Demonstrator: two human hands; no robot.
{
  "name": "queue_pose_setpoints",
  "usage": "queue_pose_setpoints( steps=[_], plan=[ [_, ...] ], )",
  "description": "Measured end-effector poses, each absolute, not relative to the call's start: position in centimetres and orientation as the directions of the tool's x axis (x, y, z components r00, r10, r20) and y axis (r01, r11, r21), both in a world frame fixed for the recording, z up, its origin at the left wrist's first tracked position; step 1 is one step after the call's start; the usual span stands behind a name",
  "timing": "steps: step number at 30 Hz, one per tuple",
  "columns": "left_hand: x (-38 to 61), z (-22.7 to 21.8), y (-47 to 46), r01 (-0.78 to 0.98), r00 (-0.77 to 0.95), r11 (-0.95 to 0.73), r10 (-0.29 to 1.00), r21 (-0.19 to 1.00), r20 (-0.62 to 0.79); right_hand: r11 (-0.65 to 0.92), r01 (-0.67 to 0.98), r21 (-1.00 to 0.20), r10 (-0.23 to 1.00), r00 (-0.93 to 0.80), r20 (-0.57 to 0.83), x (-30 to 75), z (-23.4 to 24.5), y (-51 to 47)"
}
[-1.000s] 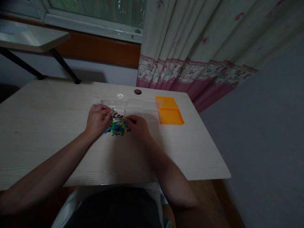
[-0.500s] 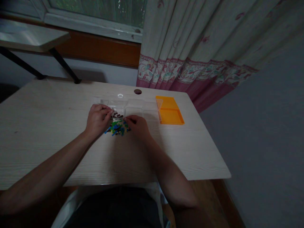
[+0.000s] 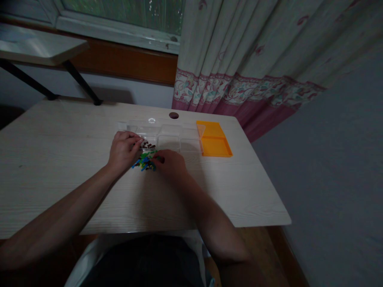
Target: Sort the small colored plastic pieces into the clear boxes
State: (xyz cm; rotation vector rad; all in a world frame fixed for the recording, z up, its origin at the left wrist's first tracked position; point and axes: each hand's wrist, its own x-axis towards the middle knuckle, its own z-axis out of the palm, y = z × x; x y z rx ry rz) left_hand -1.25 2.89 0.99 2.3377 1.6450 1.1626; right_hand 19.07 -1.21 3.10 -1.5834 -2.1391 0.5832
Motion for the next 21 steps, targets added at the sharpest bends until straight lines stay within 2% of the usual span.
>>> queue_pose_setpoints(
  steps=[4, 9, 21],
  plan=[
    [-1.27, 0.82, 2.98, 0.788, 0.147, -0.425, 0.832, 0.445, 0.535, 0.313, 0.839, -0.445, 0.948, -0.306, 0.089, 18.63, 3.30, -1.66],
    [-1.27, 0.81, 2.99, 0.790, 0.148, -0.426, 0.830, 0.440, 0.538, 0.346, 0.862, -0.371, 0.935, -0.349, 0.062, 18.13, 3.09, -1.92],
    [-1.32, 0.77, 3.06, 0.792, 0.165, -0.440, 0.822, 0.424, 0.546, 0.372, 0.846, -0.382, 0.924, -0.375, 0.069, 18.10, 2.80, -1.85]
  ],
)
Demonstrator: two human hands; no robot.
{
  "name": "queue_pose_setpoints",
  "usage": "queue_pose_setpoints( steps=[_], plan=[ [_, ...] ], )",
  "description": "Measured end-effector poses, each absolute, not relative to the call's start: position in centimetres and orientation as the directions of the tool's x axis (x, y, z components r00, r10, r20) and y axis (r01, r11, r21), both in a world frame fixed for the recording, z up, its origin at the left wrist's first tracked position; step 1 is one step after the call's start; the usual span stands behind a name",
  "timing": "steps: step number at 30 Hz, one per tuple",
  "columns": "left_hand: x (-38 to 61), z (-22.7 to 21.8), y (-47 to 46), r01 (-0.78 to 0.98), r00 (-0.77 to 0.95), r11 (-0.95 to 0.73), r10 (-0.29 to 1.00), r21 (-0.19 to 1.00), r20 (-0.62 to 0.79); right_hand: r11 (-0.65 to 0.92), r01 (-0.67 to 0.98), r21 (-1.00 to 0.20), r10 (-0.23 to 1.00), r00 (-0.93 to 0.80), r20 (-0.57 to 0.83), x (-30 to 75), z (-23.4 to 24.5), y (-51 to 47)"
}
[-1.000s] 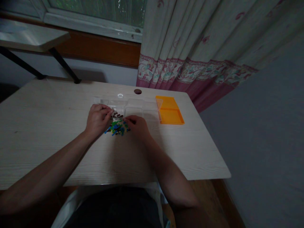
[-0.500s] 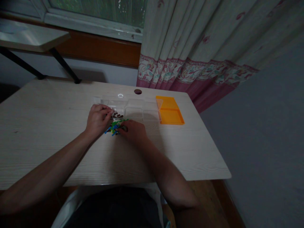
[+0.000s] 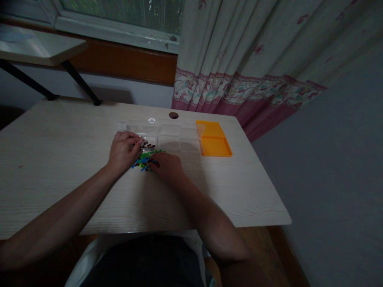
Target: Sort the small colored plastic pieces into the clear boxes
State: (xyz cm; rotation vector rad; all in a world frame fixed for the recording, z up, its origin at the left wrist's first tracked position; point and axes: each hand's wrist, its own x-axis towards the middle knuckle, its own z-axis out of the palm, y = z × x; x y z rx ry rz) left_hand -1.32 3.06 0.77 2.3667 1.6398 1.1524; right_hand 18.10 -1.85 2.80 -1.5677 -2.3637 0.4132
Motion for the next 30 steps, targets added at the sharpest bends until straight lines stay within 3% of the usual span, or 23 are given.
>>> queue_pose_setpoints(
  steps=[16, 22, 30],
  plan=[
    [-1.2, 0.9, 2.9, 0.755, 0.172, -0.485, 0.796, 0.442, 0.580, 0.366, 0.816, -0.447, 0.930, -0.344, 0.132, 18.1, 2.8, -1.8],
    [-0.7, 1.8, 2.4, 0.556, 0.371, -0.733, 0.641, 0.392, 0.672, 0.345, 0.769, -0.539, 0.938, -0.255, 0.237, 18.4, 2.7, -1.7],
    [-0.6, 1.7, 2.3, 0.468, 0.497, -0.783, 0.617, 0.410, 0.611, 0.332, 0.743, -0.581, 0.936, -0.181, 0.304, 18.6, 2.7, -1.6]
  ],
)
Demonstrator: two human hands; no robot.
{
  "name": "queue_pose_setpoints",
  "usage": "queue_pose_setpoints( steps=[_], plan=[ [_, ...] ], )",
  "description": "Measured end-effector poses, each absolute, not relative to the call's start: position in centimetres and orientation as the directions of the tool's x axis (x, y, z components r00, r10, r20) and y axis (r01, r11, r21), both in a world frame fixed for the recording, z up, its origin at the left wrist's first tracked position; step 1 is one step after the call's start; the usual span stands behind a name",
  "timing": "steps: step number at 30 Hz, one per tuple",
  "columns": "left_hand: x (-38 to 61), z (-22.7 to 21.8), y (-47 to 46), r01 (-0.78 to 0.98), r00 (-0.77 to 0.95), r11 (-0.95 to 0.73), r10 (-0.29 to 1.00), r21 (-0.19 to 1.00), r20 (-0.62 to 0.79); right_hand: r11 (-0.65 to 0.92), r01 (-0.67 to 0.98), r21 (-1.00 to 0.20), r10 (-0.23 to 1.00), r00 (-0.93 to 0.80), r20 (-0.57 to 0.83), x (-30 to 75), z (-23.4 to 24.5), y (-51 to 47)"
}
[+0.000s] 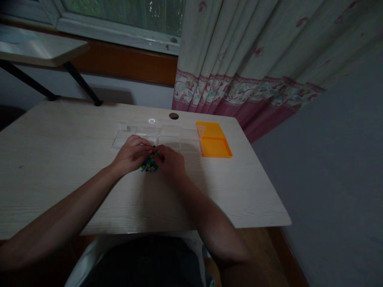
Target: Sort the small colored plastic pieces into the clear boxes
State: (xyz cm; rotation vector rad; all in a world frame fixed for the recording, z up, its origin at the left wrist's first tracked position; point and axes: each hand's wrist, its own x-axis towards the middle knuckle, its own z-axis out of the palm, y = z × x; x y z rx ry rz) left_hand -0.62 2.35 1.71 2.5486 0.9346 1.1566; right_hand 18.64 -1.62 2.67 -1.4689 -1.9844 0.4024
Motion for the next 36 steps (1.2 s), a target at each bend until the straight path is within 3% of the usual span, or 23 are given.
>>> queue_pose_setpoints(
  steps=[36],
  plan=[
    [-0.73, 1.79, 2.38, 0.464, 0.489, -0.766, 0.640, 0.445, 0.592, 0.329, 0.757, -0.564, 0.936, -0.180, 0.303, 18.71, 2.67, -1.59]
  ],
)
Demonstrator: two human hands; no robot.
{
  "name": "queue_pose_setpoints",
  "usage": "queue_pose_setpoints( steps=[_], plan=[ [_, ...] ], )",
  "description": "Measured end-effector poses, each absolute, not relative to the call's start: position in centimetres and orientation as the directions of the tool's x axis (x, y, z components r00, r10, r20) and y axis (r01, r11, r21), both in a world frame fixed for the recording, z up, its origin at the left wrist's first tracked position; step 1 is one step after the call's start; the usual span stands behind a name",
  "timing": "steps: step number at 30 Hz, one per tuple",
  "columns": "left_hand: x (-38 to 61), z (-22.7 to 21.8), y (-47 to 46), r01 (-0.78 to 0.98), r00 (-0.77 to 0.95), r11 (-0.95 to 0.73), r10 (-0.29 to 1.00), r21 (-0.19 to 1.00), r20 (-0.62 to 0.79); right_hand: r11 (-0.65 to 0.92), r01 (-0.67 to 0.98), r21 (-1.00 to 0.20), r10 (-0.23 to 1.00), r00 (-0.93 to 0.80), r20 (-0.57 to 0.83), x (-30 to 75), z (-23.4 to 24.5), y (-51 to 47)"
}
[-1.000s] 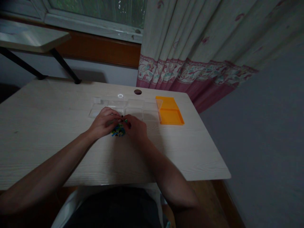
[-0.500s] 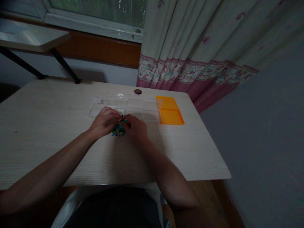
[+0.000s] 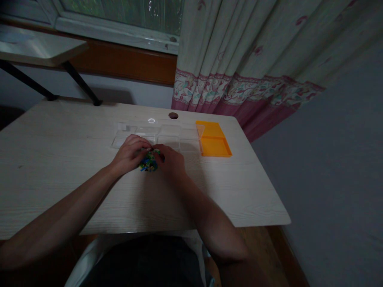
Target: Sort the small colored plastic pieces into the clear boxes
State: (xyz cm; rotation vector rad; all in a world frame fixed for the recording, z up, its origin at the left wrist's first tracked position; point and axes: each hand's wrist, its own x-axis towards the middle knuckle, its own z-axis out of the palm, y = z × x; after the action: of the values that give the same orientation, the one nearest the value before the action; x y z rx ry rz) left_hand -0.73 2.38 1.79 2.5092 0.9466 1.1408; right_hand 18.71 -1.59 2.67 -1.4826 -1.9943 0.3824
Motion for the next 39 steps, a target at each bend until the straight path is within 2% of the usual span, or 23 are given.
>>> queue_pose_setpoints(
  steps=[18, 39],
  plan=[
    [-0.73, 1.46, 2.45, 0.480, 0.461, -0.752, 0.654, 0.452, 0.599, 0.364, 0.751, -0.551, 0.921, -0.204, 0.331, 18.68, 2.81, -1.58],
    [-0.85, 1.71, 2.36, 0.462, 0.479, -0.758, 0.650, 0.460, 0.590, 0.336, 0.742, -0.580, 0.933, -0.177, 0.313, 18.65, 2.95, -1.60]
  ],
)
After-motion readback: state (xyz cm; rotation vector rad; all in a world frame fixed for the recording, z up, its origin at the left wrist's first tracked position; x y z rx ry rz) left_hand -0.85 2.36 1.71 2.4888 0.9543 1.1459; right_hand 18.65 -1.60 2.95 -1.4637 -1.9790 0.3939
